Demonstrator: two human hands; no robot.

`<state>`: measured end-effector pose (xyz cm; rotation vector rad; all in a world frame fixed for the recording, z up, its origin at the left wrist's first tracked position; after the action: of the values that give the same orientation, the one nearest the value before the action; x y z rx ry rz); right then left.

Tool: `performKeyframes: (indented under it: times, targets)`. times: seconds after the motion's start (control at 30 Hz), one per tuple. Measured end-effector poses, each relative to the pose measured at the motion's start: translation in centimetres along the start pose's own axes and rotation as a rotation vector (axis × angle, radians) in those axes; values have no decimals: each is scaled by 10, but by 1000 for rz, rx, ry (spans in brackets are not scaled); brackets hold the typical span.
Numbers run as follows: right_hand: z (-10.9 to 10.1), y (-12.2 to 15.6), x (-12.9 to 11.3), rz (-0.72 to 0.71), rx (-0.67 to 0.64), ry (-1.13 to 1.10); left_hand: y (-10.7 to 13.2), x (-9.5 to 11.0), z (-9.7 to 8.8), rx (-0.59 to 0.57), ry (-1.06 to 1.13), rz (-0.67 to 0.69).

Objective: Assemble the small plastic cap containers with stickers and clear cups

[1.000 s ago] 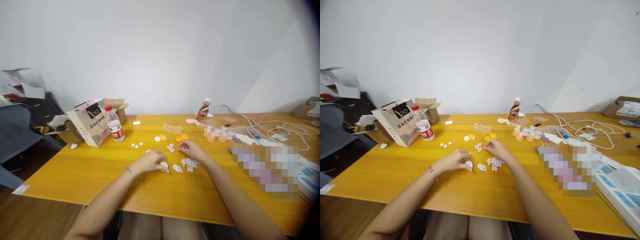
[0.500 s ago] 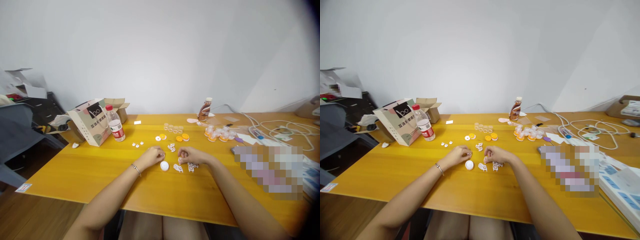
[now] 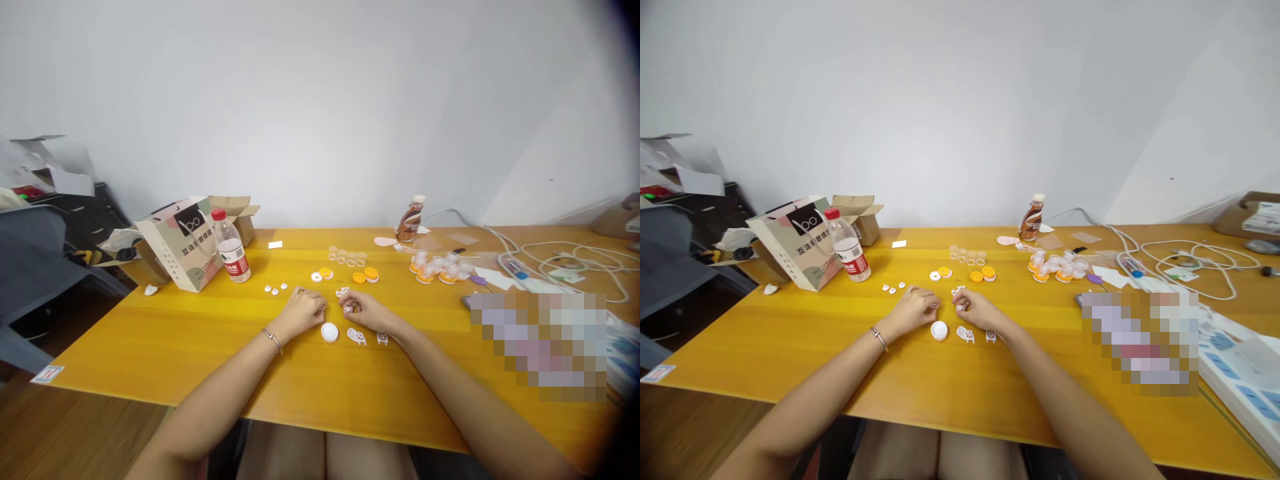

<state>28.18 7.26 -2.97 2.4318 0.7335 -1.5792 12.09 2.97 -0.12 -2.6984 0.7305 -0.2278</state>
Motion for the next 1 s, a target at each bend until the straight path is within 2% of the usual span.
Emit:
performKeyframes:
  times: [0.13,0.3,0.4,0.53,0.6,0.7,0.8,1.0]
  targets:
    - [2,-2,-2,69,59,-9,0,1,0,14,31,-9]
    - [1,-3,-3,96,109,-201,1,-4,3,-24,114,9]
    - [4,-4,0,116,95,-317,0,-9,3,76,287,-79]
    - [7,-4,1,128,108,-424,-2,-19,5,255,624,-305]
    - [9,-3,0,144,123,-473,-3,-21,9,279,823,-367]
    - [10,0,-3,181,144,-533,-4,-17,13,276,1002,-371]
    - [14,2,-8,193,113,-555,-3,-9,10,283,998,-311]
    - [18,5,-15,166,35,-571,1,-1,-2,370,709,-126]
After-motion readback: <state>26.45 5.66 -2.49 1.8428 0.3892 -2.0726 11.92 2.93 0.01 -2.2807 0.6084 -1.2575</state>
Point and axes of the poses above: each hand's wrist, its own y-axis away from the middle knuckle, its own z-axis out of the palm, x = y × z, the point moved 3 cm from there along -y, towards the middle knuckle, and after that the axes turned 6 degrees about x, right-handed, at the moved point
